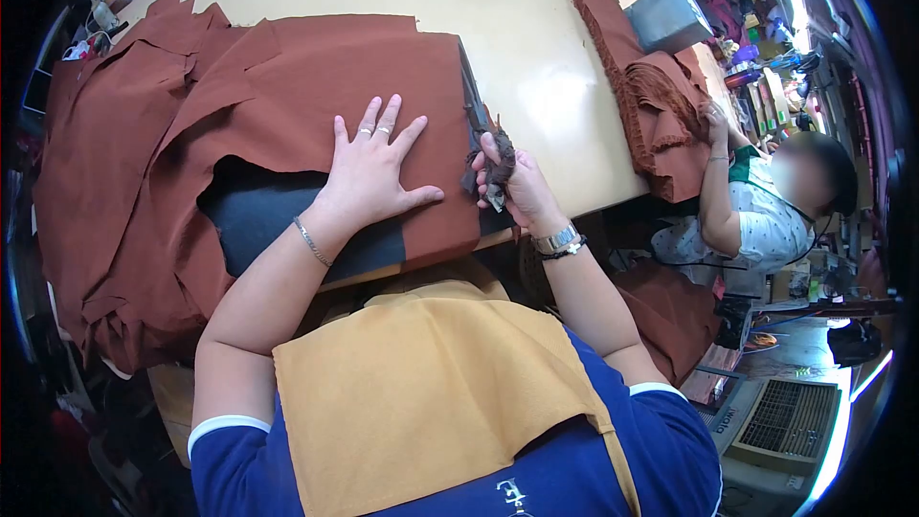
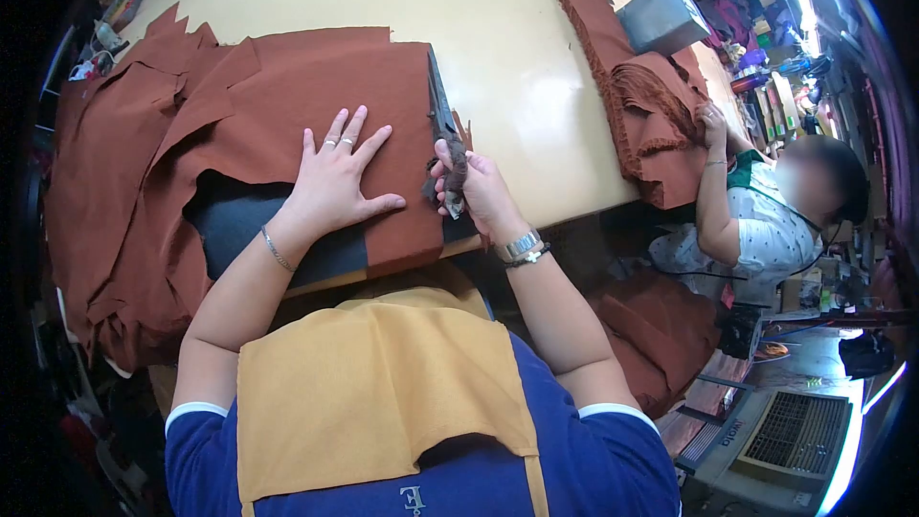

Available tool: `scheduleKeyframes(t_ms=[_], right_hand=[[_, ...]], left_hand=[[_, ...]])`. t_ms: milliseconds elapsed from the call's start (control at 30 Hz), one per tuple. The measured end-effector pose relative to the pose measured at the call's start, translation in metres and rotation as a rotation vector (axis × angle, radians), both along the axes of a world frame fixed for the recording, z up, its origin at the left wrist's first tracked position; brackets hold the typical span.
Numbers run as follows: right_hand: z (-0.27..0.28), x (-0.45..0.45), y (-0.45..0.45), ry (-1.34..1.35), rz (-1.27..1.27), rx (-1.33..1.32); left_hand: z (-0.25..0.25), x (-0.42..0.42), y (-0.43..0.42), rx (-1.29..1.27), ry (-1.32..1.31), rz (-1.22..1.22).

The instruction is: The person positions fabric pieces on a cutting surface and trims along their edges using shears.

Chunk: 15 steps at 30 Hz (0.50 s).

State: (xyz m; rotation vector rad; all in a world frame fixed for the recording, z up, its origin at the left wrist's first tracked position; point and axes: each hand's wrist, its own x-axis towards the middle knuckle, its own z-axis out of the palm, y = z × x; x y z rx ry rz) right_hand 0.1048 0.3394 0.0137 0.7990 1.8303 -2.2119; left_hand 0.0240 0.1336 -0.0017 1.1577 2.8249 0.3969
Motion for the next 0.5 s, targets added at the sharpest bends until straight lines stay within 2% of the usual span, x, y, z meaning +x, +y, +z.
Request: scheduleKeyframes(t_ms=[500], right_hand=[[-0.0005, 0.0001, -0.0002, 0.013, 0.024, -0.014]], left_hand=[[-0.001, 0.0006, 0.0005, -0.013, 0.005, -0.003]])
